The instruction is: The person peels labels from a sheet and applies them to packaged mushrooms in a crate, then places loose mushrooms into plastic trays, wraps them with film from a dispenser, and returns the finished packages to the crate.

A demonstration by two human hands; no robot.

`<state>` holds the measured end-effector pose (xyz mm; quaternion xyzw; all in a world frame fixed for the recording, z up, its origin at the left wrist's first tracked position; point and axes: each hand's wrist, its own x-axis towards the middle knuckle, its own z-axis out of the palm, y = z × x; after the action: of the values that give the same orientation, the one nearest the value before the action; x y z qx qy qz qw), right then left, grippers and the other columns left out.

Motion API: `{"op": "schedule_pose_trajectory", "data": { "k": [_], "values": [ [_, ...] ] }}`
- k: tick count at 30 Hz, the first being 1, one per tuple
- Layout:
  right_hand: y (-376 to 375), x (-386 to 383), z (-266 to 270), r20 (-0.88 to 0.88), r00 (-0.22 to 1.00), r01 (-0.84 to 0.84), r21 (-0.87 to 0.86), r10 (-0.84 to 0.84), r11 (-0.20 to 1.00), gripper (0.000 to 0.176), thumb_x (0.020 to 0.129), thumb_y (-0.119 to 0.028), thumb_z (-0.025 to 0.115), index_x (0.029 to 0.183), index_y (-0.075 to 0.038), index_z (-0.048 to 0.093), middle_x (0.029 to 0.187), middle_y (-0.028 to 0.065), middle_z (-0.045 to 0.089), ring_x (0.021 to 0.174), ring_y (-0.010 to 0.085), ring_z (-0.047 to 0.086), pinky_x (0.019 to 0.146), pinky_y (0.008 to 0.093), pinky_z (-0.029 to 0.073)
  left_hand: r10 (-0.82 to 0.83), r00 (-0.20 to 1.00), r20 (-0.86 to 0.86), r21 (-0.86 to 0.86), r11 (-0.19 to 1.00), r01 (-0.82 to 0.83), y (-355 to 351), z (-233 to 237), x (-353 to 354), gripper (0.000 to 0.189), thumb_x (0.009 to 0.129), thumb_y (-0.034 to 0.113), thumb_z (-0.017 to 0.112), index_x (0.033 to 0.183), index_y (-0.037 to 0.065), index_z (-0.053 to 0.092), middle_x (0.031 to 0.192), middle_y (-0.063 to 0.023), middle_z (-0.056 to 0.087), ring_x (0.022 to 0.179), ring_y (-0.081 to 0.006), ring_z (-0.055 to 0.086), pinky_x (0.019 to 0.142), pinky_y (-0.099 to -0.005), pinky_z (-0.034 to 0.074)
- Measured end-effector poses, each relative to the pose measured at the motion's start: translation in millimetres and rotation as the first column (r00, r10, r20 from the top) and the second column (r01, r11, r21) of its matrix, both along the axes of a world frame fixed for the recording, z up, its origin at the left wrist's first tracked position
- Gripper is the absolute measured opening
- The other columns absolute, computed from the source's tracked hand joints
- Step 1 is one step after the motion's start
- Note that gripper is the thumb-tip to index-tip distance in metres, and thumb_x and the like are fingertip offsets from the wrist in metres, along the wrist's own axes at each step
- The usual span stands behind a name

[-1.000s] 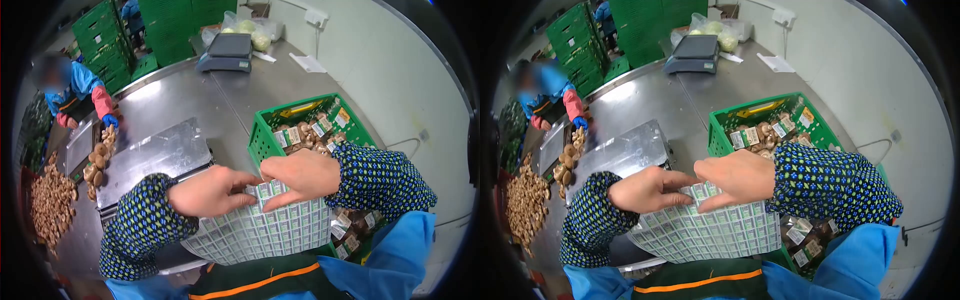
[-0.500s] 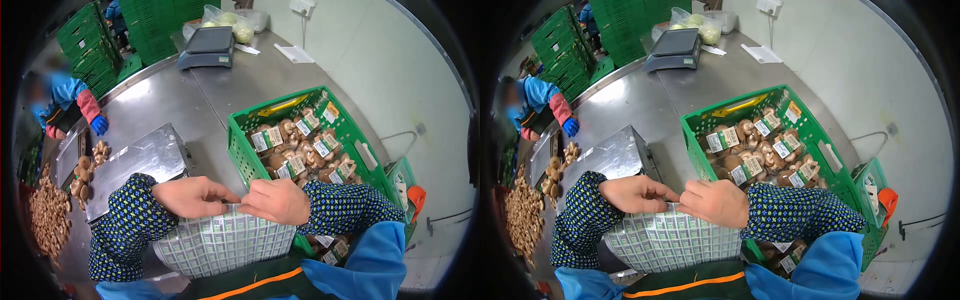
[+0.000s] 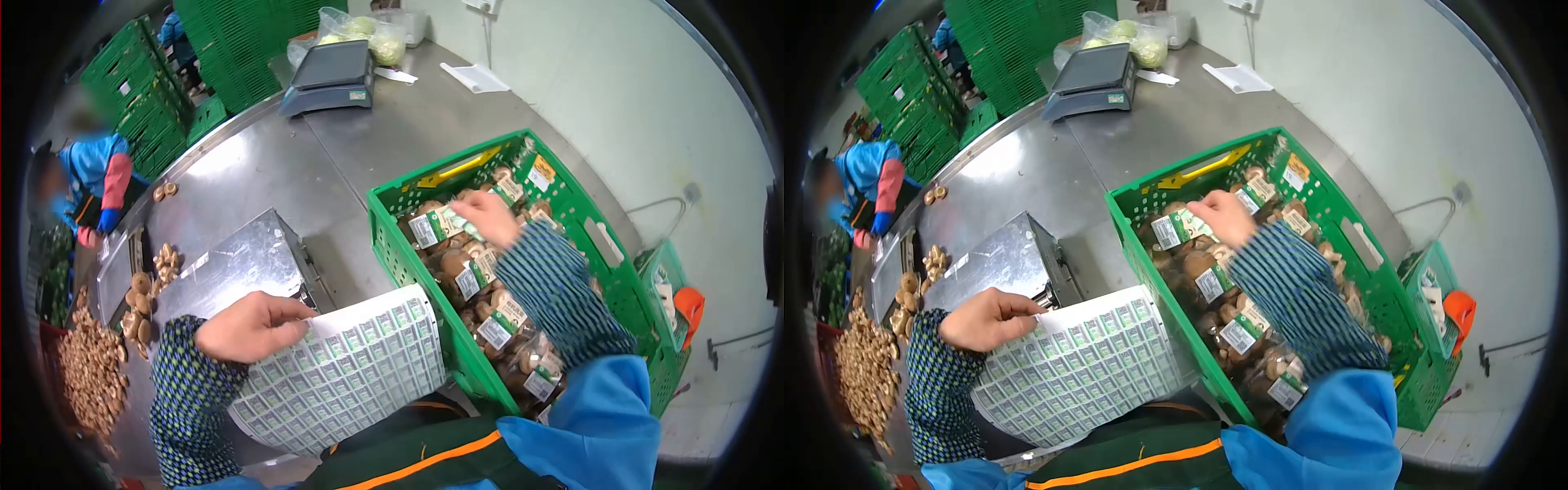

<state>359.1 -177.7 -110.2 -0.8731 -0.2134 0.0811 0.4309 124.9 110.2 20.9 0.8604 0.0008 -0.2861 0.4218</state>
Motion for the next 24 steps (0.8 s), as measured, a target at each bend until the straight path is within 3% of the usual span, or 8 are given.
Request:
{"op": "schedule_pose_trajectory", "data": {
  "k": [3, 5, 10, 13, 16, 19, 21, 24],
  "values": [
    [6.0, 24.6, -50.9, 0.131, 0.991, 0.025, -0.46, 0.04, 0.887, 0.044, 0.074, -0.043, 0.064, 0.077, 0.001, 0.064, 0.071, 0.0187, 0.061, 0.069, 0.0311, 0.06, 0.064, 0.0409, 0.046, 0.038, 0.992, 0.117, 0.173, 0.983, -0.058, -14.1, 24.1, -15.5, 0.027, 0.082, 0.016, 0.053, 0.104, 0.002, 0.061, 0.071, -0.0156, 0.063, 0.061, -0.0171, 0.06, 0.061, -0.0276, 0.048],
    [-8.5, 2.0, -0.2, 0.262, 0.963, 0.173, -0.451, -0.055, 0.875, 0.042, 0.073, -0.042, 0.065, 0.076, 0.001, 0.064, 0.071, 0.018, 0.061, 0.069, 0.0324, 0.06, 0.063, 0.0402, 0.047, 0.132, 0.967, 0.216, 0.196, 0.965, -0.176, 3.2, 28.9, -51.4, 0.027, 0.077, 0.013, 0.055, 0.098, -0.002, 0.062, 0.072, -0.0177, 0.064, 0.062, -0.02, 0.063, 0.059, -0.0279, 0.049],
    [-72.9, -36.6, -24.6, -0.301, 0.951, -0.058, 0.03, 0.065, 0.998, 0.027, 0.073, -0.026, 0.07, 0.081, 0.0, 0.066, 0.074, 0.0068, 0.064, 0.069, 0.0112, 0.057, 0.062, 0.027, 0.045, 0.483, 0.864, 0.143, -0.07, 0.875, -0.478, 32.1, 23.2, -134.8, 0.026, 0.079, 0.011, 0.057, 0.096, -0.007, 0.061, 0.075, -0.0124, 0.065, 0.067, -0.0132, 0.06, 0.061, -0.0237, 0.046],
    [-70.2, -61.5, -38.1, 0.141, 0.987, 0.115, -0.266, -0.08, 0.957, 0.04, 0.071, -0.023, 0.072, 0.103, -0.002, 0.059, 0.066, 0.0049, 0.058, 0.064, 0.0094, 0.053, 0.058, 0.0269, 0.044, 0.55, 0.826, 0.124, -0.184, 0.831, -0.526, 28.0, 15.8, -138.2, 0.032, 0.081, 0.017, 0.06, 0.097, -0.01, 0.059, 0.078, -0.009, 0.064, 0.069, -0.0095, 0.056, 0.062, -0.0222, 0.044],
    [-97.9, -74.7, 1.3, -0.276, 0.941, 0.227, 0.089, -0.195, 0.97, 0.053, 0.073, -0.02, 0.071, 0.116, -0.001, 0.047, 0.062, 0.0004, 0.055, 0.056, 0.0089, 0.05, 0.051, 0.0265, 0.041, 0.544, 0.822, 0.168, -0.151, 0.838, -0.524, 37.2, 9.5, -157.7, 0.033, 0.082, 0.019, 0.06, 0.097, -0.01, 0.059, 0.08, -0.0095, 0.064, 0.07, -0.01, 0.057, 0.063, -0.0228, 0.044],
    [-120.2, -93.5, -14.2, -0.563, 0.825, 0.066, 0.023, -0.041, 0.998, 0.04, 0.074, -0.018, 0.069, 0.106, 0.0, 0.053, 0.073, 0.0063, 0.061, 0.066, 0.0108, 0.056, 0.058, 0.0277, 0.046, 0.508, 0.833, 0.219, -0.124, 0.861, -0.493, 40.9, 9.6, -166.4, 0.034, 0.082, 0.02, 0.06, 0.099, -0.009, 0.058, 0.082, -0.0103, 0.064, 0.071, -0.0119, 0.058, 0.066, -0.0242, 0.044],
    [-115.2, -110.8, -30.4, -0.255, 0.959, 0.009, -0.41, -0.124, 0.912, 0.037, 0.07, -0.02, 0.071, 0.101, -0.005, 0.056, 0.081, 0.0089, 0.062, 0.073, 0.0164, 0.058, 0.065, 0.0283, 0.047, 0.614, 0.758, 0.219, -0.291, 0.783, -0.55, 31.2, 4.5, -159.5, 0.035, 0.081, 0.019, 0.061, 0.101, -0.009, 0.057, 0.086, -0.0113, 0.064, 0.074, -0.0133, 0.059, 0.069, -0.025, 0.044],
    [-147.9, -117.4, 3.5, 0.031, 0.995, 0.098, -0.315, -0.093, 0.944, 0.035, 0.072, -0.018, 0.069, 0.102, -0.005, 0.056, 0.078, 0.0062, 0.059, 0.072, 0.0159, 0.058, 0.063, 0.0283, 0.046, 0.519, 0.82, 0.242, -0.208, 0.853, -0.479, 54.0, -1.4, -181.3, 0.033, 0.081, 0.016, 0.058, 0.102, -0.008, 0.056, 0.088, -0.0112, 0.064, 0.078, -0.0141, 0.059, 0.072, -0.0263, 0.045]
  ]
}}
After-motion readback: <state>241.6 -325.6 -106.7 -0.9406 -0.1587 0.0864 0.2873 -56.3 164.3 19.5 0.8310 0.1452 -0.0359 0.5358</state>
